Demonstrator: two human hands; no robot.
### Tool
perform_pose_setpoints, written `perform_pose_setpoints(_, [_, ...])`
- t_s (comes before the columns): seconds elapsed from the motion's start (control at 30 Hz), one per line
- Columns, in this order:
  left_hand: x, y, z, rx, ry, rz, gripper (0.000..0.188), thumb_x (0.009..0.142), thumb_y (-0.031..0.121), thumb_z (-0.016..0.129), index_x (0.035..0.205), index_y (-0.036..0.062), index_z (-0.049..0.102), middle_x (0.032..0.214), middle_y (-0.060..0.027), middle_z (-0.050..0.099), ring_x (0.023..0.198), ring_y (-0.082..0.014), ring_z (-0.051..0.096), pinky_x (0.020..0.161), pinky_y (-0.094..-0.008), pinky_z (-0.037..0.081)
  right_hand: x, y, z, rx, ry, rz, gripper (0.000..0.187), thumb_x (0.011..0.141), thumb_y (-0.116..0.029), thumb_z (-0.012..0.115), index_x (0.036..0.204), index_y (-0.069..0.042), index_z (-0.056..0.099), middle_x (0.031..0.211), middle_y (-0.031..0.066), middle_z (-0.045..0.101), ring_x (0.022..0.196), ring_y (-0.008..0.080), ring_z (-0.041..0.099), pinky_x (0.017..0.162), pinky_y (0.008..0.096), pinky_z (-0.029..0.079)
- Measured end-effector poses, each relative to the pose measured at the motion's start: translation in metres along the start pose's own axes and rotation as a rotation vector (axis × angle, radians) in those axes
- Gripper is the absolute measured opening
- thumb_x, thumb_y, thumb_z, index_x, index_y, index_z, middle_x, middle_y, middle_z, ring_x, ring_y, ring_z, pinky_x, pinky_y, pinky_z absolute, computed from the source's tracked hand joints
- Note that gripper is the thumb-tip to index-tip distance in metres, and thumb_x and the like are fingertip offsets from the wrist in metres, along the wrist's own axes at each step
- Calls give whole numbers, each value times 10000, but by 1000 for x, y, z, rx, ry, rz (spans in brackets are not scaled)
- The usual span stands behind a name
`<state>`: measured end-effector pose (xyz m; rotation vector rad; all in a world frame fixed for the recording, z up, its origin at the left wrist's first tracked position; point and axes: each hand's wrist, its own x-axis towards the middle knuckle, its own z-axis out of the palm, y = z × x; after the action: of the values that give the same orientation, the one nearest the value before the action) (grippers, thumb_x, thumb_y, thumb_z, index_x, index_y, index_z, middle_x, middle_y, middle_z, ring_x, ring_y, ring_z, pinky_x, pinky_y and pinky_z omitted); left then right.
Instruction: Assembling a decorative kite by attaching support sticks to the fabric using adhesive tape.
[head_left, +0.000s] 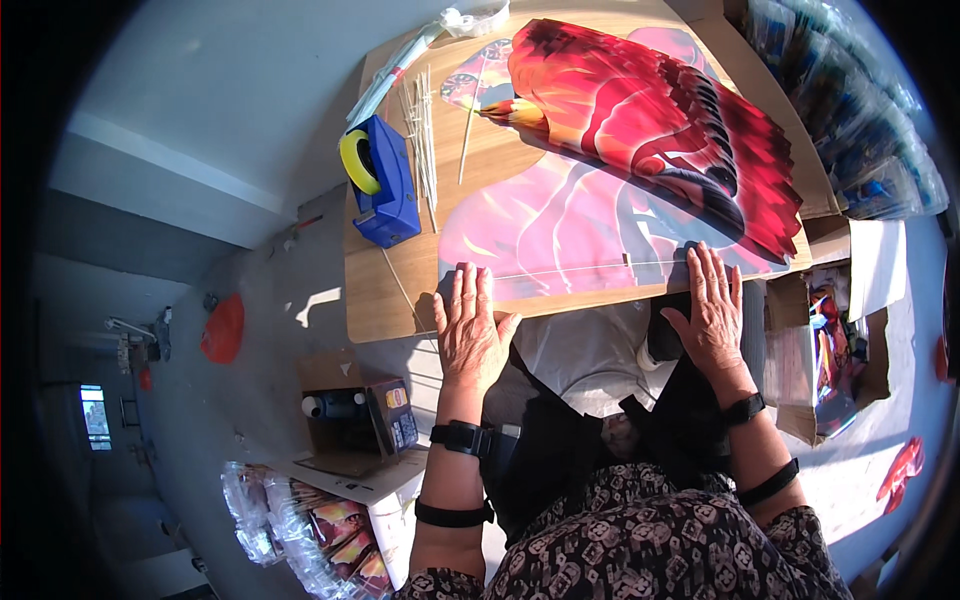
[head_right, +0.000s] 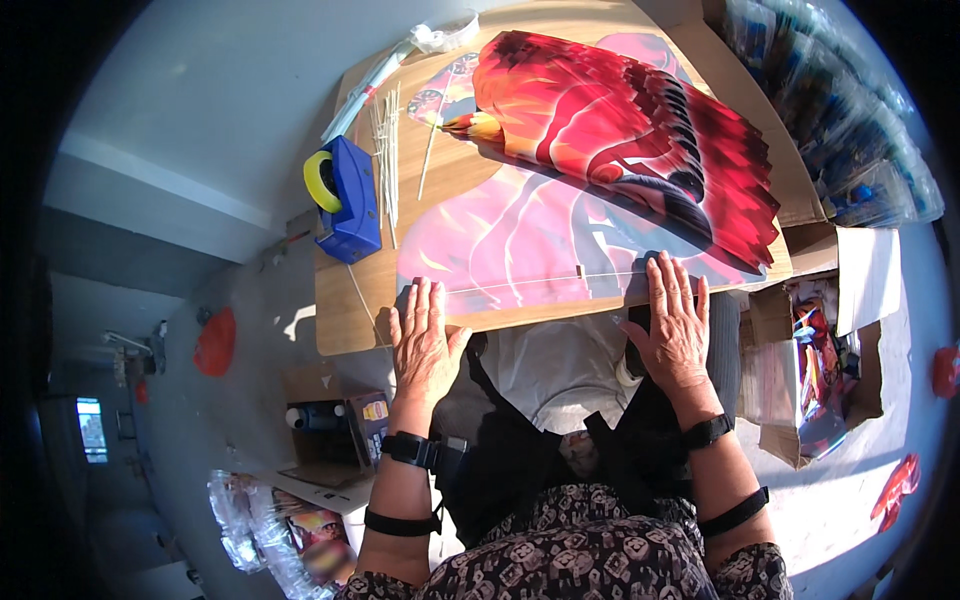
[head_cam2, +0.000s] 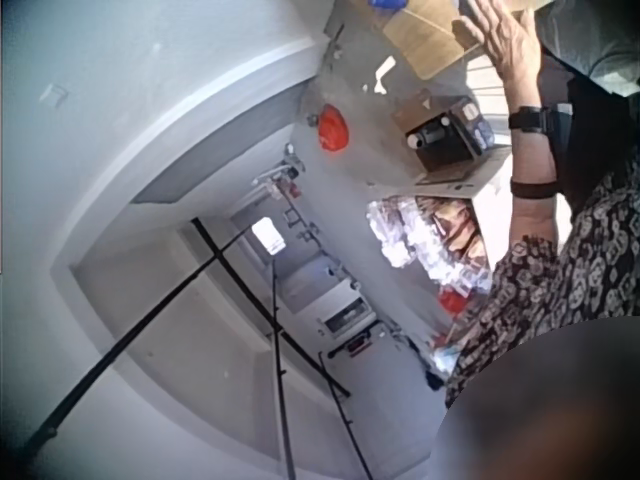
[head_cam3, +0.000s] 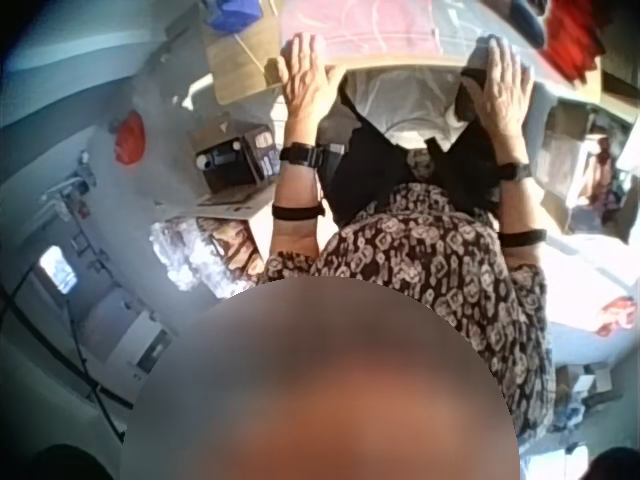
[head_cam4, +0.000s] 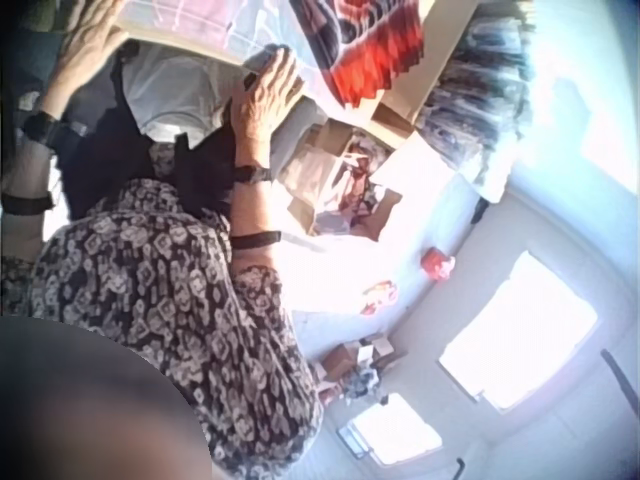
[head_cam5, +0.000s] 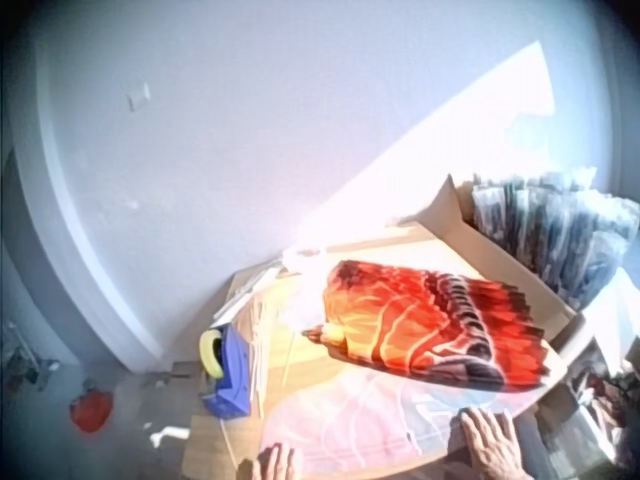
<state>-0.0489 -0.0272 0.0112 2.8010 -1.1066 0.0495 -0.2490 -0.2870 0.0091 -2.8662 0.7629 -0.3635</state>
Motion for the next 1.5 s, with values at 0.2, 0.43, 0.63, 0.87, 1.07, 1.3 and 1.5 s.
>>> perform_pose_setpoints(0.2, [9,-52,-20,165,108,-194,635,910,362,600,1414,36,395,1488,-160,347,1392,-313,295,1123,-547,210,-5,34,-5,100,69,123,945,689,-101,745,1474,-9,226,1516,201,272,1415,364,244,1177,466,165])
perform_pose_setpoints(0.43, [87,-125,-77,-658,551,-560,247,915,153,588,1092,-14,632,1071,-127,639,963,-219,589,806,-346,477,30,-23,-7,472,247,-233,208,719,-37,665,906,-31,574,882,131,591,832,329,570,742,412,471])
perform_pose_setpoints(0.63, [125,-111,-100,-1097,213,-870,120,845,193,633,907,90,624,813,7,522,685,-102,411,722,-385,444,42,-47,28,609,217,-340,192,721,-83,721,729,-68,529,691,78,546,653,297,537,609,396,444])
perform_pose_setpoints(0.87, [121,-112,-103,-1315,246,-772,60,861,148,601,868,91,585,769,28,463,675,-73,402,828,-482,506,40,-51,30,656,227,-327,205,701,-65,727,743,-74,526,716,72,535,697,292,527,638,391,435])
perform_pose_setpoints(1.07, [100,-111,-75,-1593,472,-650,108,880,97,592,784,116,546,795,35,489,696,-67,449,851,-489,512,42,-51,32,639,269,-332,205,695,-24,713,740,-69,518,693,58,523,663,259,509,612,363,420])
perform_pose_setpoints(1.3, [95,-92,-53,-1780,607,-964,82,852,119,626,827,80,558,875,-4,544,865,-164,522,903,-452,433,39,-47,34,637,224,-311,201,698,-57,726,765,-74,537,728,74,536,706,296,526,646,394,436])
perform_pose_setpoints(1.5, [91,-95,-35,-1898,261,-1042,114,849,159,628,867,68,562,894,-13,572,859,-152,554,825,-378,417,42,-51,33,619,248,-324,209,695,-55,727,764,-74,531,728,77,532,705,294,525,648,395,437])
